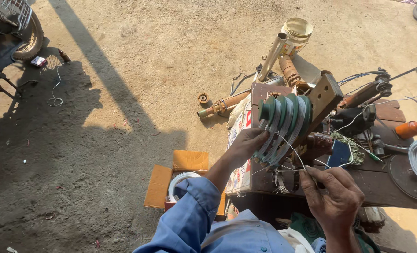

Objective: The person stands at an outdoor workbench and winds white wire by hand around the grooves of a green ribbed former, guiding the wire from a coil on the bench and turning the former as they wrap. They continue winding loop after loop, then reposition the assembly and adjust the wound wire near the end.

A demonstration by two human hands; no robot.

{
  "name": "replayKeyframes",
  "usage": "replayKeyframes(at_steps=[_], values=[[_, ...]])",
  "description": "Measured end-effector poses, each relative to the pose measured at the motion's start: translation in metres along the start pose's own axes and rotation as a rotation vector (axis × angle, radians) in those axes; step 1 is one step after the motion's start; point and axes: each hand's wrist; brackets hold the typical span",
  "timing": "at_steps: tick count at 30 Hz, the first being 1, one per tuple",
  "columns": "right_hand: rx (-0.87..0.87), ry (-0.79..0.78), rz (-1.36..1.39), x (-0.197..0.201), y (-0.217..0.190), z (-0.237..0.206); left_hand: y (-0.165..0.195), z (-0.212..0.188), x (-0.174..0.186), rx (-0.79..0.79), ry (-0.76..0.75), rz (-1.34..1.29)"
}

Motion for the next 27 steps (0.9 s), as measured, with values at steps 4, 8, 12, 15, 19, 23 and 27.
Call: replayKeyframes(at_steps=[4, 8, 12, 15, 19, 23, 27], values=[[-0.1, 0.018, 0.015, -0.005, 0.001, -0.003, -0.004, 0.003, -0.013, -0.005, 0.117, 0.018], [-0.16, 0.055, 0.106, -0.001, 0.012, -0.012, 0.005, -0.002, -0.024, -0.015, 0.168, -0.004], [-0.211, 0.162, 0.19, 0.005, 0.024, -0.021, 0.018, -0.012, -0.027, -0.018, 0.159, -0.001], [-0.224, 0.199, 0.248, 0.002, 0.029, -0.029, 0.021, -0.014, -0.025, -0.032, 0.144, 0.009], [-0.263, 0.254, 0.266, -0.002, 0.037, -0.04, 0.012, -0.009, -0.024, -0.055, 0.145, -0.037], [-0.389, 0.481, 0.295, 0.01, 0.069, -0.045, 0.002, -0.006, -0.021, -0.09, 0.104, -0.075], [-0.736, 0.558, 0.371, 0.022, 0.128, -0.049, 0.0, -0.006, -0.018, -0.091, 0.1, -0.054]])
Point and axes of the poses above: each hand's wrist, its own z-axis towards the middle knuckle, its own x-axis out of the back of the hand, y = z × x, and after that the axes turned 1 degree about z, right-handed
